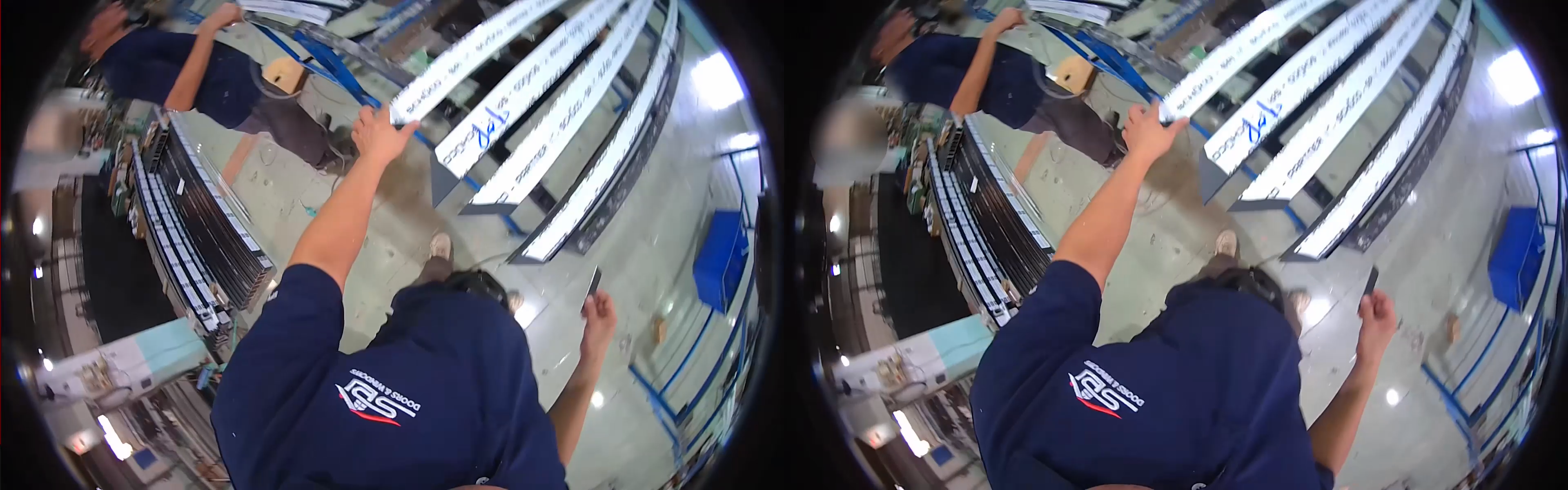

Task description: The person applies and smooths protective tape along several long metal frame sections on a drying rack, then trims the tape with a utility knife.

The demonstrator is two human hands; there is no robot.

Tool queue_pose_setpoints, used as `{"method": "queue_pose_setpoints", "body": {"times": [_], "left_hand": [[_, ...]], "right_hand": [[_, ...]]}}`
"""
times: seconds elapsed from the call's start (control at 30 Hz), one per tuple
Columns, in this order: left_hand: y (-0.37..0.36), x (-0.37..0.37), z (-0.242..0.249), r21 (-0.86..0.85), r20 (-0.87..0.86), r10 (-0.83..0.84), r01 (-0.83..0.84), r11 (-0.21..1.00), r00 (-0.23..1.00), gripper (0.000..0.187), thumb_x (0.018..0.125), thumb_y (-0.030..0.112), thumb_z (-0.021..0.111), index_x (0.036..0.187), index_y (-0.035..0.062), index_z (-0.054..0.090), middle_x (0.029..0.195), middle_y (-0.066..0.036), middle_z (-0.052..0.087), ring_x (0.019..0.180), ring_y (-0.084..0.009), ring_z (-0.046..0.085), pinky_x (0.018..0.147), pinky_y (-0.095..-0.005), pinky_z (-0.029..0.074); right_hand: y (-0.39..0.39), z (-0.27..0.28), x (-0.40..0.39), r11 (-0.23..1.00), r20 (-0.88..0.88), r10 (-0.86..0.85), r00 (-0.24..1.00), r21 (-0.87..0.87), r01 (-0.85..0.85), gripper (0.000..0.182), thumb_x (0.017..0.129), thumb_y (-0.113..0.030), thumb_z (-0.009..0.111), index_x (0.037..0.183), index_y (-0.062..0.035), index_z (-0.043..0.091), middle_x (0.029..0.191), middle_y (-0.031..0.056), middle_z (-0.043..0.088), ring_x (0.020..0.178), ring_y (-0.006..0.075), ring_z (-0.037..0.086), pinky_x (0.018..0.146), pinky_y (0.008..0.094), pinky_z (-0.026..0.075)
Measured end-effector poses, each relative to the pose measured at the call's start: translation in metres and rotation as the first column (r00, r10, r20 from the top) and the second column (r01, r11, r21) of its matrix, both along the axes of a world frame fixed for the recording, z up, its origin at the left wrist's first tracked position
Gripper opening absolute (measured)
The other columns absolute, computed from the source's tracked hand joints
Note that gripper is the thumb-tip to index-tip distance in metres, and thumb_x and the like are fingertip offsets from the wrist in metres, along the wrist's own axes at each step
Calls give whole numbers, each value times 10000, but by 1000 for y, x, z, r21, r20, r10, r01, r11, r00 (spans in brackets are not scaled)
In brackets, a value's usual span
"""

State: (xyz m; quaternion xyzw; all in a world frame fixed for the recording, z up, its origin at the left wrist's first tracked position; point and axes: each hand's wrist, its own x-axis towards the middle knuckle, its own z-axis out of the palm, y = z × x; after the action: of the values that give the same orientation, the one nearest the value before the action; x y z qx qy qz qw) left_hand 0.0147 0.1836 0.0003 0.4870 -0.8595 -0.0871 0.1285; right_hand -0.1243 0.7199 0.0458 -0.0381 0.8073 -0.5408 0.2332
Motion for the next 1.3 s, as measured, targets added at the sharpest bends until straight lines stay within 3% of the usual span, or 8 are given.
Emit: {"method": "queue_pose_setpoints", "body": {"times": [0.13, 0.37, 0.53, 0.73, 0.87, 1.07, 1.17, 1.3], "left_hand": [[-7, 2, 22, 168, 281, 303, -358, 919, 910, 690, 810, 670, 569, 1293, 178, 603, 1344, -174, 449, 1231, -396, 450, 1001, -485, 389], [127, 16, -31, 110, -524, 313, -302, 947, 792, 311, 876, 282, 663, 1073, 42, 679, 915, -123, 709, 883, -232, 677, 788, -355, 518], [245, -46, -29, 540, -700, 553, -172, 824, 451, 186, 964, 84, 507, 1052, 24, 659, 829, -88, 681, 805, -122, 637, 705, -291, 493], [271, -211, 23, -13, -756, 30, -62, 998, 654, 214, 935, -3, 467, 1065, 26, 635, 959, -53, 669, 767, -128, 610, 731, -286, 484], [314, -338, 35, 69, -710, -51, 142, 987, 702, 293, 897, -58, 434, 1089, 64, 619, 961, -63, 633, 729, -133, 589, 632, -279, 497], [495, -577, 10, 671, -670, -18, 616, 412, 742, 456, 747, -156, 442, 1121, 61, 589, 1043, -75, 589, 758, -159, 626, 551, -301, 527], [596, -695, -24, 173, -726, -658, 979, 106, 200, 316, 804, -40, 532, 1090, 57, 624, 1021, -97, 674, 852, -241, 671, 703, -370, 522], [655, -829, 23, 436, -411, -911, 884, -169, 29, 260, 826, 92, 607, 1083, 70, 638, 1027, -109, 686, 918, -270, 665, 789, -395, 520]], "right_hand": [[78, -19, -25, 998, -100, 43, 994, -29, -46, 63, 901, -77, 619, 904, -14, 611, 745, -5, 544, 690, 90, 493, 626, 241, 410], [282, -59, -61, 963, -7, -215, 977, -165, 211, 58, 908, -36, 573, 966, -34, 574, 711, -7, 545, 590, 64, 477, 525, 216, 381], [320, -43, -147, 901, -6, -314, 949, -315, 296, 56, 921, -50, 588, 976, -45, 578, 717, -15, 544, 585, 63, 466, 526, 216, 376], [341, -36, -278, 912, -75, -261, 963, -347, 220, 70, 908, -35, 606, 972, -48, 581, 757, -10, 563, 622, 65, 480, 553, 219, 394], [372, -52, -356, 914, -62, -293, 954, -312, 260, 51, 907, -37, 603, 936, -58, 565, 749, -12, 556, 619, 64, 481, 541, 214, 390], [443, -58, -438, 833, 12, -477, 879, -311, 457, 59, 903, -40, 600, 909, -73, 552, 737, -22, 538, 613, 61, 473, 534, 211, 379], [469, -47, -468, 765, -19, -593, 805, -327, 555, 66, 907, -61, 611, 914, -77, 547, 718, -27, 528, 583, 57, 460, 516, 207, 364], [491, -61, -529, 649, -19, -732, 681, -322, 689, 64, 912, -64, 609, 926, -70, 546, 704, -28, 517, 573, 48, 445, 508, 205, 354]]}}
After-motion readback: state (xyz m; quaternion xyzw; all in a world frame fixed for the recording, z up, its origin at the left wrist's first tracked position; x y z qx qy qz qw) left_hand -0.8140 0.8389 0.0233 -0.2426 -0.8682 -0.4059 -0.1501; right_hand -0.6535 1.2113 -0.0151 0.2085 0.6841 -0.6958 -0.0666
